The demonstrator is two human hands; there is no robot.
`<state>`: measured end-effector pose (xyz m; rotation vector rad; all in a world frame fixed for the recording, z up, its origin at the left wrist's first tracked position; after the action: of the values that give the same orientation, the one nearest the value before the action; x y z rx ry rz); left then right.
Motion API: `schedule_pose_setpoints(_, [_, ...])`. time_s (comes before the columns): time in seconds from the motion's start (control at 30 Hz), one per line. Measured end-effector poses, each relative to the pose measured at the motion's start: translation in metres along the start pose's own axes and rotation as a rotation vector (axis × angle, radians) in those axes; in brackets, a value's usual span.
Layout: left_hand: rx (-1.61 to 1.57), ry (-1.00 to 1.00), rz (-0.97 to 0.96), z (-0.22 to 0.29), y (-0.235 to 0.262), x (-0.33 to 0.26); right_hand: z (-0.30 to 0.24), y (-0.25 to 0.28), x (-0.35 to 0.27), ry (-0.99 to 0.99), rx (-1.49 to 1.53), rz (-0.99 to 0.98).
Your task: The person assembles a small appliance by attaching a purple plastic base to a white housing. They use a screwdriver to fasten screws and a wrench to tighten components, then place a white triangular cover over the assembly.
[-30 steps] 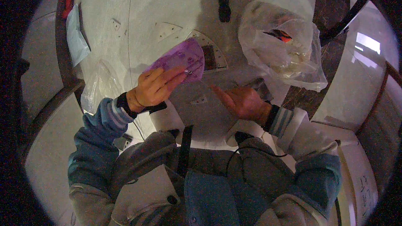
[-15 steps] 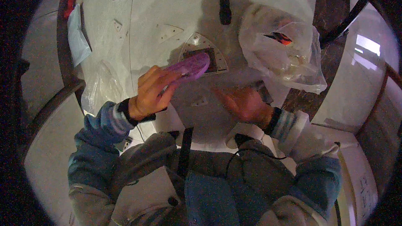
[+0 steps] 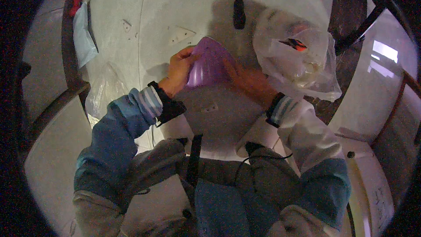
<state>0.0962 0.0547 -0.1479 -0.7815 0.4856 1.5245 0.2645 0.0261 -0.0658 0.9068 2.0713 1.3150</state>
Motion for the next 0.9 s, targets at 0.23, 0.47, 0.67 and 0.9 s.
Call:
schedule_pose_setpoints(0.23, [0.252, -0.223, -0.017, 0.006, 0.000, 0.010, 0.008, -0.025, 0.005, -0.066, -0.203, -0.090])
schedule_pose_setpoints(0.47, [1.110, -0.741, 0.233, 0.057, -0.006, -0.020, 0.013, -0.038, 0.000, -0.105, -0.164, -0.185])
schedule_pose_setpoints(0.67, [1.403, -0.951, -0.103, 0.042, -0.037, -0.041, 0.014, -0.037, 0.000, -0.098, -0.084, -0.183])
schedule_pose_setpoints(0.9, [1.460, -0.874, -0.211, 0.022, -0.042, -0.038, 0.013, -0.040, 0.002, -0.007, -0.130, -0.150])
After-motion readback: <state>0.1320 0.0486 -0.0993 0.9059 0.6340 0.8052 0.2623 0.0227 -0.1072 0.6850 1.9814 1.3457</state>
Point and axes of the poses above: each hand's wrist, its own x-axis towards the middle knuckle, its own y-axis out of the back of the hand, z = x × y, the point moved 10 cm from there along x, towards the middle knuckle
